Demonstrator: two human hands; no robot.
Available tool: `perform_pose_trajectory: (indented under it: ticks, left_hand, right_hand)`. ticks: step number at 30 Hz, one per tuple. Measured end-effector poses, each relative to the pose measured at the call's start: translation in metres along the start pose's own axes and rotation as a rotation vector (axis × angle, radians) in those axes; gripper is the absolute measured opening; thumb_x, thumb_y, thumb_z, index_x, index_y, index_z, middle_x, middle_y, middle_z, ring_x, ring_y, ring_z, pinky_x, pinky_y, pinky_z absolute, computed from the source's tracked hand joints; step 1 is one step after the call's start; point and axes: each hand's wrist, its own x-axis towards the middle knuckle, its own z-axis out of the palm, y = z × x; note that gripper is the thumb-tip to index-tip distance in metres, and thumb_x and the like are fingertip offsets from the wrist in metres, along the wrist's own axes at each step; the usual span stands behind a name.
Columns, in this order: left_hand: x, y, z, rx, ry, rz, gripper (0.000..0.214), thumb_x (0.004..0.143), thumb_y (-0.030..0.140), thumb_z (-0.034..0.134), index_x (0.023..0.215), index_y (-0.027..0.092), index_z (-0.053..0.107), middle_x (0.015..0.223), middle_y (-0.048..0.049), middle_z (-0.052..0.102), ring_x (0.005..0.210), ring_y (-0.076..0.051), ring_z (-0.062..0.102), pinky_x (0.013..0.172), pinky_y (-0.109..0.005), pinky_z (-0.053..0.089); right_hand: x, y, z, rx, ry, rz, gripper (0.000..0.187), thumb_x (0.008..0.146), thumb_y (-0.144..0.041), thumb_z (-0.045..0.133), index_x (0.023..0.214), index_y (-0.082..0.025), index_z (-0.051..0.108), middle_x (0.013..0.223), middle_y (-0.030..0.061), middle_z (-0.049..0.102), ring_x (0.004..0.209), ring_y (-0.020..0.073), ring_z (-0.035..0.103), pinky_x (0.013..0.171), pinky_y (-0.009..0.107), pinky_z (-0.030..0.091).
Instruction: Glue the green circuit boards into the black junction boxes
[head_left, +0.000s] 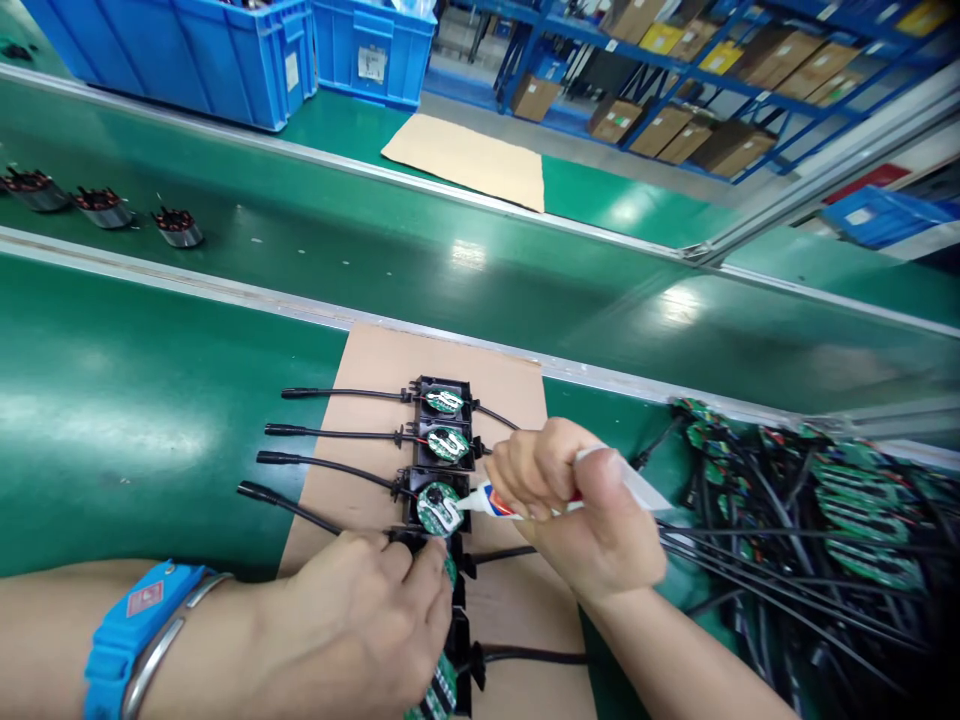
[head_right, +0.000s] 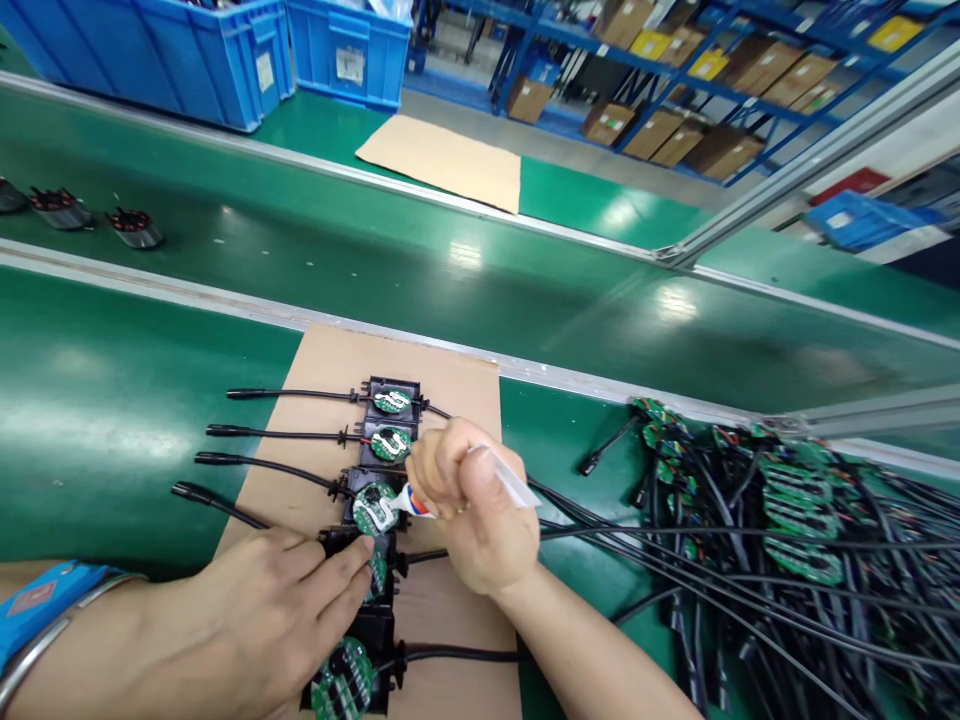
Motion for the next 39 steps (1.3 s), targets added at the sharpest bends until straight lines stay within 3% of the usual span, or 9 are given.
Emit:
perform_pose_trajectory:
  ticks: [4,8,12,16,29,39]
  left_hand:
    - [-0.017,0.012,0.001,-0.018,0.006,0.039,0.036,0.089,0.018,0.048,0.122,0.006,0.057,0.123,-0.0216,0.06,0.089,-0.025,0.065,0.067,-0.033,0.053]
    - [-0.038,0.023,0.014,-0.063,0.006,0.03,0.038,0.089,0.021,0.052,0.124,0.009,0.056,0.126,-0.0197,0.06,0.088,-0.022,0.066,0.07,-0.03,0.054]
    - [-0.047,0.024,0.019,-0.087,-0.022,0.021,0.044,0.09,0.021,0.05,0.131,0.007,0.049,0.136,-0.0204,0.051,0.095,-0.022,0.065,0.074,-0.031,0.055]
    - [-0.045,0.022,0.021,-0.088,-0.015,0.023,0.042,0.092,0.023,0.043,0.129,0.004,0.049,0.137,-0.0215,0.05,0.093,-0.026,0.066,0.068,-0.033,0.056]
    - [-0.045,0.024,0.03,-0.087,0.056,0.0,0.04,0.092,0.021,0.035,0.124,0.005,0.054,0.134,-0.0212,0.053,0.086,-0.028,0.067,0.058,-0.037,0.058]
    - [-0.046,0.024,0.033,-0.086,0.078,0.0,0.042,0.091,0.022,0.038,0.125,0.004,0.053,0.133,-0.0221,0.053,0.086,-0.028,0.067,0.059,-0.037,0.057]
  right_hand:
    - [-0.022,-0.012,0.01,0.051,-0.008,0.026,0.047,0.091,-0.053,0.049,0.06,-0.02,0.036,0.05,-0.0048,0.027,0.043,0.01,0.025,0.044,0.027,0.024]
    - [-0.044,-0.002,0.024,0.022,-0.038,0.043,0.046,0.092,-0.056,0.044,0.063,-0.021,0.036,0.052,-0.0044,0.026,0.046,0.0111,0.025,0.047,0.029,0.023]
    - [-0.05,0.016,0.034,-0.042,-0.071,-0.075,0.044,0.095,-0.052,0.039,0.063,-0.021,0.035,0.053,-0.0041,0.026,0.047,0.0116,0.027,0.047,0.029,0.024]
    - [-0.047,0.024,0.04,-0.083,-0.055,-0.156,0.043,0.095,-0.048,0.042,0.062,-0.021,0.035,0.053,-0.0044,0.024,0.046,0.0111,0.028,0.048,0.028,0.023]
    - [-0.065,0.019,0.032,-0.133,-0.023,-0.05,0.045,0.093,-0.05,0.046,0.061,-0.02,0.036,0.052,-0.0045,0.025,0.047,0.0103,0.031,0.049,0.028,0.025]
    - [-0.06,0.015,0.021,-0.107,-0.017,-0.076,0.04,0.094,-0.047,0.046,0.063,-0.021,0.041,0.054,-0.0047,0.026,0.047,0.0111,0.029,0.048,0.029,0.022]
